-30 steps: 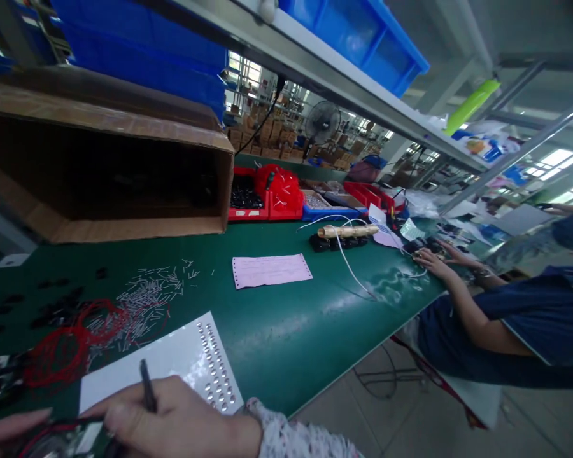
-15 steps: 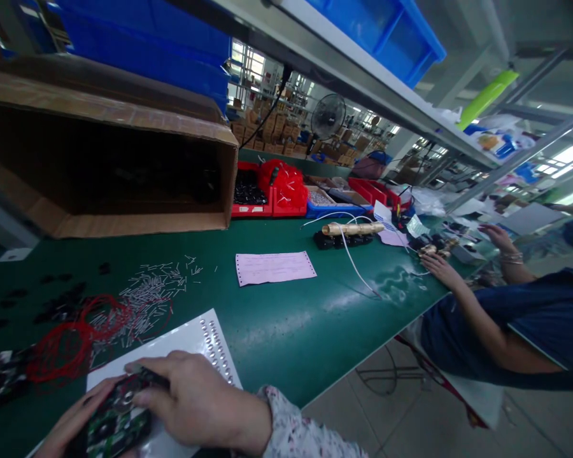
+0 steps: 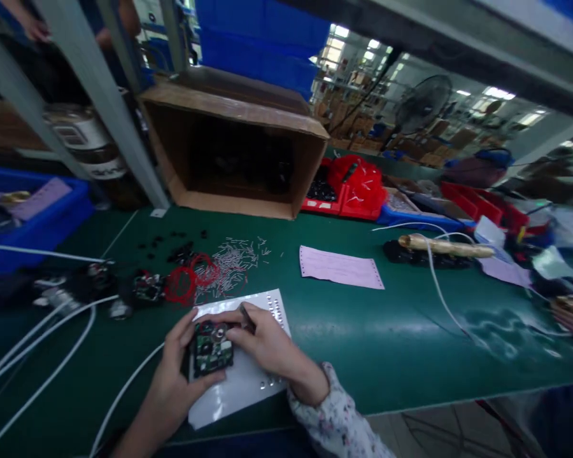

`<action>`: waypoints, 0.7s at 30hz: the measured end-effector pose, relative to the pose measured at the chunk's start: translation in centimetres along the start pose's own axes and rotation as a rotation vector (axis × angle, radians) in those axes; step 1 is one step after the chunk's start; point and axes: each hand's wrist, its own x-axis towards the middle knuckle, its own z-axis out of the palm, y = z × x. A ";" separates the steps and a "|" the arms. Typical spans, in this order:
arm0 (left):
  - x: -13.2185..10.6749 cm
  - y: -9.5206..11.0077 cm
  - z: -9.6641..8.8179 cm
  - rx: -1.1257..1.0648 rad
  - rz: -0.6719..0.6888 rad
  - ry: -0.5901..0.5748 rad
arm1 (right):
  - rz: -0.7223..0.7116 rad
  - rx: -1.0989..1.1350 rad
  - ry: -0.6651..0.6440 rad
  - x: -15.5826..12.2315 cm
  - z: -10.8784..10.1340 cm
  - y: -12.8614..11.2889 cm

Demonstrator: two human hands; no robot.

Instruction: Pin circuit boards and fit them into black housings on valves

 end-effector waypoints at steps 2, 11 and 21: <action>-0.3 0.7 -0.3 -0.051 -0.031 -0.046 | -0.022 -0.060 -0.088 0.4 -0.7 -0.4; -0.5 2.2 -0.5 -0.023 0.085 -0.051 | 0.020 -0.384 0.125 -1.1 1.2 -0.8; -0.4 1.5 -0.9 0.322 0.349 -0.055 | -0.094 -0.844 0.136 8.5 -2.1 -3.1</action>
